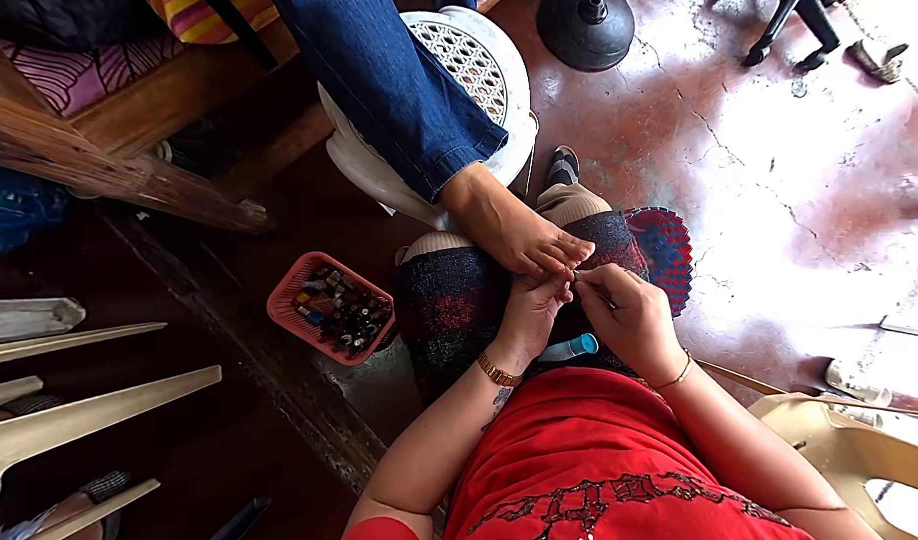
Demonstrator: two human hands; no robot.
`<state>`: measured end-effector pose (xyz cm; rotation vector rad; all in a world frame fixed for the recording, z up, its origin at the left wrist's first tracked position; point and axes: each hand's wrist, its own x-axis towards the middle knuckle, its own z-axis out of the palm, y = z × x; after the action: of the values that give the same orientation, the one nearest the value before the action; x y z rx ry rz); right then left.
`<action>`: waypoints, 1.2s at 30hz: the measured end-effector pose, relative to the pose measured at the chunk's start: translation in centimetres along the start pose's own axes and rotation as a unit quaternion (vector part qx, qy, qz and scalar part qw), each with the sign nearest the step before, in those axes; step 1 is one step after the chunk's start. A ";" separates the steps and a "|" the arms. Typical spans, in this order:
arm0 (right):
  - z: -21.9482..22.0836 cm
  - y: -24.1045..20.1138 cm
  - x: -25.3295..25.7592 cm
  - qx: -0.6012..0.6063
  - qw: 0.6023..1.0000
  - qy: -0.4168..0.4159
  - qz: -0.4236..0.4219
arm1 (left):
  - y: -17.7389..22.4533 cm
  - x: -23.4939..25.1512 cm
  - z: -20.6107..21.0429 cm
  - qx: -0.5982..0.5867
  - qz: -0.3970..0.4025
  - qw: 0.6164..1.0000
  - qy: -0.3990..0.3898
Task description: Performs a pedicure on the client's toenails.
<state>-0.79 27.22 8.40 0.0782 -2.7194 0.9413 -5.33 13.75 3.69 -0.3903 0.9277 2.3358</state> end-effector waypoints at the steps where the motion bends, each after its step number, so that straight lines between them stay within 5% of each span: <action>1: -0.2 -0.1 0.0 -0.019 0.999 0.021 -0.017 | 0.0 0.0 0.0 -0.004 0.000 1.000 -0.002; 21: -0.3 -0.6 0.3 0.108 0.986 -0.043 0.123 | -0.1 0.2 0.1 -0.027 0.003 1.000 -0.016; 36: 0.9 -1.2 0.5 -0.074 0.997 0.017 0.005 | -0.2 0.3 -0.1 0.001 0.013 1.000 -0.011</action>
<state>-1.32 25.76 8.61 0.0215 -2.7512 0.7328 -5.39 13.94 3.42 -0.3535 0.9308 2.3581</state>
